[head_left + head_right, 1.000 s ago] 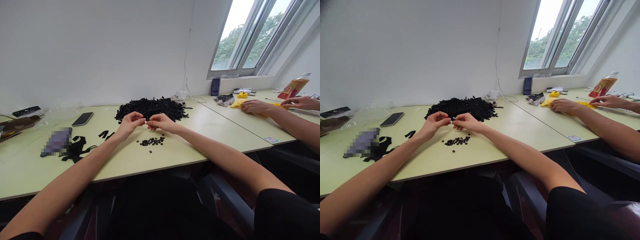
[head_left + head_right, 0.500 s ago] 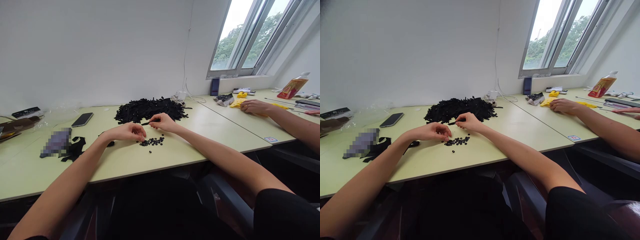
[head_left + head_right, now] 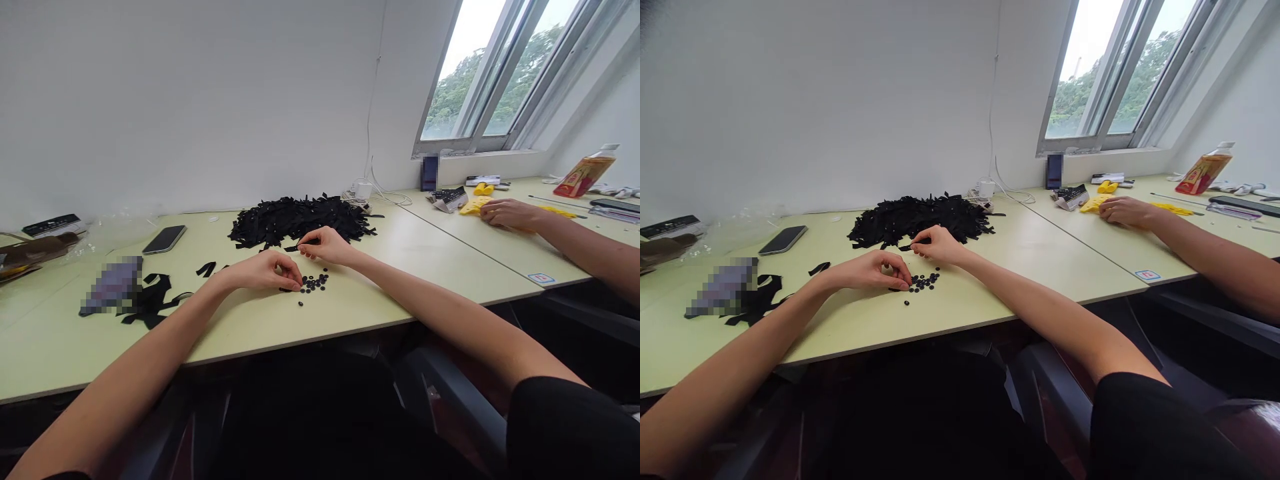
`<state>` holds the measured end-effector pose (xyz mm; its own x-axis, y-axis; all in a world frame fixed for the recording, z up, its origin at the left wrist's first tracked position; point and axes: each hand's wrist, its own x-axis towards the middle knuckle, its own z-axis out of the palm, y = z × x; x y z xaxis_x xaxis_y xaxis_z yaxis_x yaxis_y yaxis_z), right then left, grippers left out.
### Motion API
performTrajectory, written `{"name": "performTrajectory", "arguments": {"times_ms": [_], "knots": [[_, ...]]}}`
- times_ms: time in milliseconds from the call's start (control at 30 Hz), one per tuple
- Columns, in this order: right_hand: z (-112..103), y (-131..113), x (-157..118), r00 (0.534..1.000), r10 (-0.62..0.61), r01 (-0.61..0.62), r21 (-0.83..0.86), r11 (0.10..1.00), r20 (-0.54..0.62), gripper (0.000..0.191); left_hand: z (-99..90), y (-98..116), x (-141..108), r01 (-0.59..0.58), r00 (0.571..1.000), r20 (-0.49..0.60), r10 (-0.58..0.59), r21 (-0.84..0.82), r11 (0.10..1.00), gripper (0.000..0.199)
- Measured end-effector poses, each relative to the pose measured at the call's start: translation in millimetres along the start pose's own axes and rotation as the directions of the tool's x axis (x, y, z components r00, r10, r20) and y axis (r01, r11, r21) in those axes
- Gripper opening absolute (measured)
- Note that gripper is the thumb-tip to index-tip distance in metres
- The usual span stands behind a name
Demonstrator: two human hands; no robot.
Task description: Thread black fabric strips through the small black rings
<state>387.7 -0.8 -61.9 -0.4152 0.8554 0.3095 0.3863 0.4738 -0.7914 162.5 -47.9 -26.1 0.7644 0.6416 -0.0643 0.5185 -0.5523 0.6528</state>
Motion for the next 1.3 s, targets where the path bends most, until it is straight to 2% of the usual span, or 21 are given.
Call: {"name": "performTrajectory", "arguments": {"times_ms": [67,133,167,233,300,333,467,733,867,1000,1100,1200,1300], "knots": [[0,0,0,1.0,0.001,-0.001,-0.003,1.0,0.002,0.02,0.1,0,0,0.03,0.999,-0.042,-0.03,-0.003,1.0,0.031],[0,0,0,1.0,0.001,-0.002,0.006,1.0,0.008,0.02,-1.0,-1,1,0.054,0.981,-0.188,-0.053,0.001,0.999,0.033],[0,0,0,1.0,-0.002,0.001,0.018,1.0,0.021,0.021,-1.7,-3,1,0.056,0.955,-0.291,-0.055,-0.003,0.998,0.035],[1,0,-1,0.998,-0.024,0.022,0.043,0.999,0.057,0.023,-2.8,-6,3,0.042,0.871,-0.488,-0.055,-0.038,0.998,0.036],[2,-1,-2,0.993,-0.075,0.071,0.051,0.996,0.093,0.025,-2.4,-11,6,0.028,0.801,-0.593,-0.08,-0.097,0.995,0.037],[3,-1,-2,0.989,-0.106,0.102,0.048,0.994,0.098,0.025,-1.5,-13,7,0.029,0.786,-0.61,-0.1,-0.124,0.992,0.038],[6,-3,-2,0.984,-0.177,0.176,0.029,0.984,0.024,0.027,3.8,-17,13,0.046,0.784,-0.604,-0.141,-0.17,0.984,0.044],[1,-7,-3,0.982,-0.174,0.176,0.021,0.984,-0.078,0.039,7.2,-14,12,0.04,0.788,-0.591,-0.172,-0.23,0.972,0.046],[-1,-7,-3,0.99,-0.123,0.124,0.019,0.992,-0.069,0.04,8.8,-13,14,-0.007,0.801,-0.573,-0.175,-0.301,0.954,0.043],[0,-4,-1,0.997,-0.078,0.079,0.129,0.988,-0.016,0.037,9.3,-17,16,-0.016,0.768,-0.612,-0.191,-0.316,0.948,0.04],[0,-3,0,0.998,-0.061,0.059,0.178,0.982,0.002,0.033,9.1,-20,17,-0.008,0.762,-0.62,-0.186,-0.297,0.955,0.04],[2,-3,0,0.997,-0.073,0.075,0.158,0.985,-0.019,0.029,9.1,-20,17,0.015,0.764,-0.623,-0.169,-0.244,0.97,0.042],[4,-6,-2,0.99,-0.138,0.142,0.151,0.978,-0.036,0.026,9.3,-19,17,0.004,0.78,-0.608,-0.148,-0.231,0.973,0.043]]}}
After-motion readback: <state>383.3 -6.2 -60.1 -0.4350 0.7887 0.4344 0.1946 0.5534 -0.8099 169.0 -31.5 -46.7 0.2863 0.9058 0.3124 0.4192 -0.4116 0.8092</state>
